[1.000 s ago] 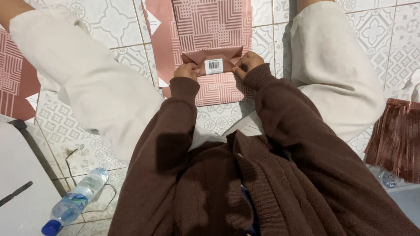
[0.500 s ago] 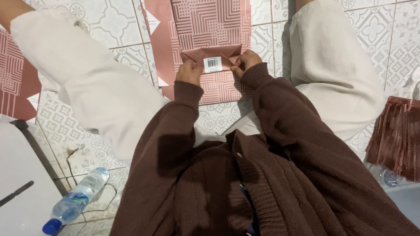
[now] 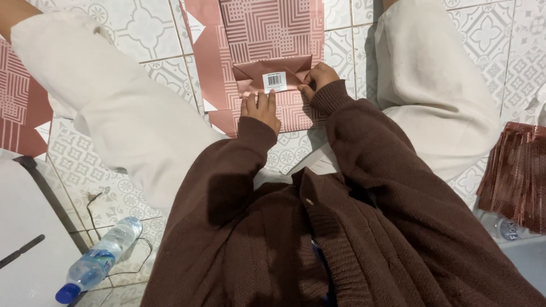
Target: Folding flat cardboard sheets into 3D boxes and stacking them on the floor.
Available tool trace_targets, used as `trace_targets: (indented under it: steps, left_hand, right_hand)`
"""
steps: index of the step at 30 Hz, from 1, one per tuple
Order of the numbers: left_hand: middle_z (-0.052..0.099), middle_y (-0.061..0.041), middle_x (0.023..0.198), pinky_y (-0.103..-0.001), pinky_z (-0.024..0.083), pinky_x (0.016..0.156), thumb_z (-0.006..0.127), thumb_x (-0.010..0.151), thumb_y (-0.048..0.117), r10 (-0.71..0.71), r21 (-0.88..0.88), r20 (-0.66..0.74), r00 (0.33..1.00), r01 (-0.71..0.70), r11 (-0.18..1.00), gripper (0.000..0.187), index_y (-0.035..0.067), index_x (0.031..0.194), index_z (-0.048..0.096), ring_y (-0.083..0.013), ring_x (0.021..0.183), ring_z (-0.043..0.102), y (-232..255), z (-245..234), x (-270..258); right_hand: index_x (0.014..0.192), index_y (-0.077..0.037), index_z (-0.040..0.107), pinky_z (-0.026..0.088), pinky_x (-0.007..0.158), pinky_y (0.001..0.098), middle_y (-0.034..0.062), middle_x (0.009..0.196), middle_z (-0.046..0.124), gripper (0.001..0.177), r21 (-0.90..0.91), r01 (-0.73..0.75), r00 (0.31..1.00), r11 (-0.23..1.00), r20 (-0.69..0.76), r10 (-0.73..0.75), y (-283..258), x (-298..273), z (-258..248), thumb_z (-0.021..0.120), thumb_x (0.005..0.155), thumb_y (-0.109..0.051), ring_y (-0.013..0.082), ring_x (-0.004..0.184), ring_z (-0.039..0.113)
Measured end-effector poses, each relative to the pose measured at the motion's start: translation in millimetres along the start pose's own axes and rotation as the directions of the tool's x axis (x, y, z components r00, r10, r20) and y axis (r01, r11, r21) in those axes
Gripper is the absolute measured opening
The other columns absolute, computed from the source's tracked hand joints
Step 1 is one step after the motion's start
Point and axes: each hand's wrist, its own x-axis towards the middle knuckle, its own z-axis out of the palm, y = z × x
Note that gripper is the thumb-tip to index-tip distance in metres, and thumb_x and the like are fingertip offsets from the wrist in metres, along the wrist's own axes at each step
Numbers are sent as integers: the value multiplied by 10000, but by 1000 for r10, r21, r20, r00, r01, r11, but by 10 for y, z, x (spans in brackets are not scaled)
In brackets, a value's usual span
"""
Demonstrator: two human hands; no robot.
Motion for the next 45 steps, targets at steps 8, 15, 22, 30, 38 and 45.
trace_targets:
  steps: [8, 15, 22, 30, 38, 45]
  left_hand:
    - [488, -121, 1208, -624, 238, 1190, 672, 784, 298, -21, -73, 213, 977, 37, 997, 742, 66, 1474, 528, -408, 1262, 465, -23, -276, 104]
    - [551, -89, 1243, -559, 339, 1146, 727, 725, 403, -60, 48, 241, 969, 50, 998, 810, 160, 1470, 522, -351, 1120, 516, 22, -543, 153]
    - [529, -84, 1334, -476, 349, 1131, 690, 759, 431, -68, 99, 351, 934, 35, 994, 873, 173, 1546, 411, -320, 1202, 507, -36, -619, 181]
    - [472, -83, 1378, -463, 390, 1070, 677, 769, 400, -86, 7, 434, 897, 93, 996, 888, 200, 1577, 370, -341, 1190, 447, -60, -562, 219]
    - [435, -86, 1411, -427, 494, 918, 680, 794, 505, -85, 39, 475, 876, 76, 996, 906, 222, 1587, 344, -341, 1187, 418, -61, -648, 280]
    - [461, -85, 1385, -435, 461, 917, 692, 755, 579, -54, 72, 443, 895, 24, 997, 970, 227, 1592, 349, -369, 1148, 422, -79, -534, 223]
  right_hand:
    - [945, -155, 670, 515, 823, 447, 79, 1068, 546, 253, -176, 59, 983, 983, -162, -88, -244, -106, -25, 825, 839, -325, 330, 975, 619]
    - [1612, -492, 409, 21, 1113, 780, 46, 1742, 24, 637, -509, 369, 913, 778, 43, -406, -748, -461, 86, 543, 1013, -659, 369, 1575, -19]
    - [1459, -595, 401, -108, 1030, 868, 19, 1720, -170, 603, -613, 74, 872, 786, 423, 248, -1277, -446, -750, 128, 948, -761, 390, 1574, -122]
    - [1347, -655, 499, -153, 1041, 838, 62, 1743, -143, 446, -638, -140, 883, 758, 265, 386, -1087, -560, -877, 280, 961, -693, 342, 1597, -136]
    - [1422, -623, 433, -164, 1041, 825, 55, 1738, -174, 532, -639, -200, 819, 743, 307, 485, -1204, -588, -967, 260, 935, -749, 346, 1587, -179]
    - [1313, -403, 669, -73, 1173, 722, 27, 1749, 59, 530, -512, -319, 839, 798, 240, 489, -809, -551, -869, 360, 959, -648, 276, 1600, -41]
